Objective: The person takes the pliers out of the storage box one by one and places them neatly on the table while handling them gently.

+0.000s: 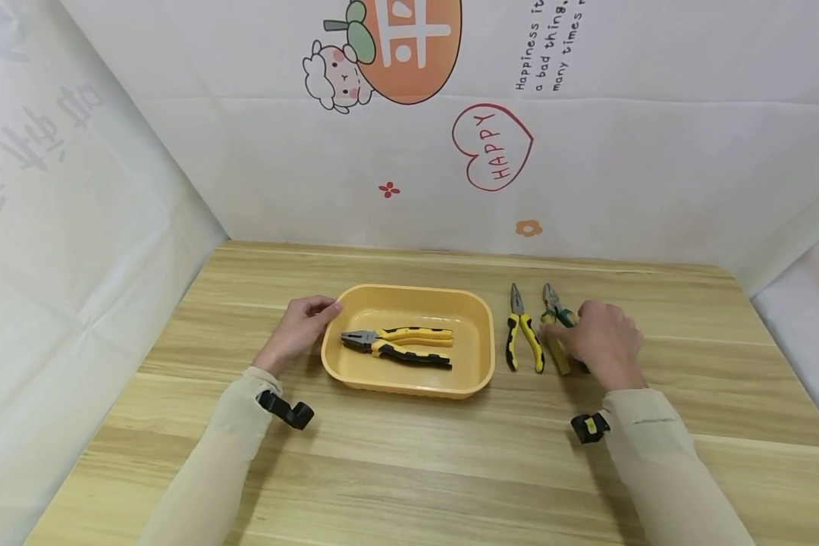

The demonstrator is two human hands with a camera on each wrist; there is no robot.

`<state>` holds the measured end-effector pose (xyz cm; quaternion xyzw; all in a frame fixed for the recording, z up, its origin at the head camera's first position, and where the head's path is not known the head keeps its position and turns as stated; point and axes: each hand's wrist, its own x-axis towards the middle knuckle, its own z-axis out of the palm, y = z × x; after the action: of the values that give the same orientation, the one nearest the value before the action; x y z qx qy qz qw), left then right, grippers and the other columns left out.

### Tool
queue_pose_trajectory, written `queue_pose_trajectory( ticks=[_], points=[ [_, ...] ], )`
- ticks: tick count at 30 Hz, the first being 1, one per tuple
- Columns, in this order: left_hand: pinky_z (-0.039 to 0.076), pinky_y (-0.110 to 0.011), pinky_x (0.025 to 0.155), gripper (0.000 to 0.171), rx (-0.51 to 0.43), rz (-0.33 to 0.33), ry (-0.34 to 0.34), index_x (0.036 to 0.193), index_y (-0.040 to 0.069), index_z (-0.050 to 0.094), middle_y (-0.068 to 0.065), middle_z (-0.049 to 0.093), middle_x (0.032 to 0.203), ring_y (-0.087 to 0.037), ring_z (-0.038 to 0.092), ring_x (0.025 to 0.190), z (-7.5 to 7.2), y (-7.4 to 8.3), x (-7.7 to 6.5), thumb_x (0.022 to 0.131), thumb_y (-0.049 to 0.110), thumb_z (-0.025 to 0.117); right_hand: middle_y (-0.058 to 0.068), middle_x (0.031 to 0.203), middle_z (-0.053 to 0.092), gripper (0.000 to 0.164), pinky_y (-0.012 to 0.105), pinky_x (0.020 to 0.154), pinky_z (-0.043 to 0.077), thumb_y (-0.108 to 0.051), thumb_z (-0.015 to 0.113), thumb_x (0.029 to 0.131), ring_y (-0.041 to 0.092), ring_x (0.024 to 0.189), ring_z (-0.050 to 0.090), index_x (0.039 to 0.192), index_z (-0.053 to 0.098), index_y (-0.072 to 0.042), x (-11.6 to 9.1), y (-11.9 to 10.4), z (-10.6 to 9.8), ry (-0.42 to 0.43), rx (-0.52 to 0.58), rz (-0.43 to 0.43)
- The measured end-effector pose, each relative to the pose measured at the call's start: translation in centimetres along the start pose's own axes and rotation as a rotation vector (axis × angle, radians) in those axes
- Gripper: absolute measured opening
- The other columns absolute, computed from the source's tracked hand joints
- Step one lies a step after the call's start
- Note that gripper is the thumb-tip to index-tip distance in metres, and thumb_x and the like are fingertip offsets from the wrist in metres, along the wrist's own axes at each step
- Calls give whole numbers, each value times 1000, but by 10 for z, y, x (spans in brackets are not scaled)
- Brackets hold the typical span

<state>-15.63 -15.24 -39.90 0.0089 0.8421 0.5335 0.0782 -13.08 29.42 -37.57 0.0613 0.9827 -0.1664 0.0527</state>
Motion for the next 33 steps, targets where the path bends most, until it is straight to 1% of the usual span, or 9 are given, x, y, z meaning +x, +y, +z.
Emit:
queue_pose_trajectory(
  ticks=[1, 5, 8, 9, 11, 15, 17, 23, 33],
  points=[
    [50, -40, 93, 34, -2, -1, 1, 123, -2, 68, -16, 67, 113, -27, 61, 103, 0, 0, 0, 105, 24, 59, 21, 77, 62, 89, 32, 43, 34, -65, 72, 84, 22, 54, 44, 123, 60, 14, 0, -1, -1, 4, 0, -5],
    [50, -40, 93, 33, -3, 1, 2, 123, -2, 68, -17, 67, 112, -28, 61, 102, 0, 0, 0, 104, 24, 59, 20, 76, 63, 89, 31, 42, 33, -67, 70, 85, 21, 53, 45, 126, 59, 12, -3, -8, -5, 19, 3, -26],
    [50, -40, 92, 33, -2, 3, 3, 122, -2, 68, -16, 67, 112, -27, 61, 102, 0, 0, 0, 104, 24, 59, 31, 98, 68, 86, 32, 41, 37, -65, 70, 85, 24, 57, 54, 125, 61, 11, -4, -14, -9, 42, -2, -51],
    [50, -40, 92, 33, 0, 4, 3, 122, -2, 68, -16, 67, 112, -27, 61, 102, 0, 0, 0, 104, 24, 59, 33, 107, 67, 84, 32, 41, 39, -64, 71, 85, 28, 61, 58, 124, 62, 11, -4, -17, -11, 48, -6, -58],
    [50, -40, 92, 33, 2, 6, 3, 122, -2, 68, -16, 67, 111, -27, 61, 101, 0, 0, 0, 104, 25, 59, 35, 116, 64, 82, 33, 43, 42, -62, 72, 86, 35, 73, 65, 124, 62, 10, -4, -22, -14, 48, -8, -68],
    [50, -39, 90, 34, 8, 10, 2, 122, -2, 68, -16, 67, 110, -26, 61, 100, 0, -1, 1, 105, 25, 58, 33, 117, 65, 78, 36, 48, 47, -58, 73, 87, 46, 94, 65, 125, 62, 9, -6, -34, -21, 42, -12, -94],
    [50, -39, 90, 34, 8, 10, 2, 122, -2, 68, -16, 67, 110, -26, 61, 100, -1, -2, 1, 105, 26, 58, 32, 117, 65, 76, 40, 53, 50, -57, 73, 88, 47, 98, 64, 126, 62, 8, -7, -42, -25, 36, -13, -107],
    [50, -40, 92, 34, 8, 4, 0, 123, -2, 68, -16, 67, 113, -27, 61, 102, 0, -1, 2, 105, 26, 58, 29, 115, 67, 72, 49, 67, 52, -56, 73, 88, 44, 100, 63, 124, 64, 6, -15, -66, -33, 41, -4, -165],
    [51, -40, 91, 35, 10, 4, -3, 123, -2, 68, -16, 67, 112, -26, 61, 101, 0, -1, 0, 105, 26, 58, 27, 113, 69, 62, 54, 77, 50, -46, 75, 89, 43, 101, 64, 123, 66, 5, -22, -101, -37, 48, 17, -281]
  ],
)
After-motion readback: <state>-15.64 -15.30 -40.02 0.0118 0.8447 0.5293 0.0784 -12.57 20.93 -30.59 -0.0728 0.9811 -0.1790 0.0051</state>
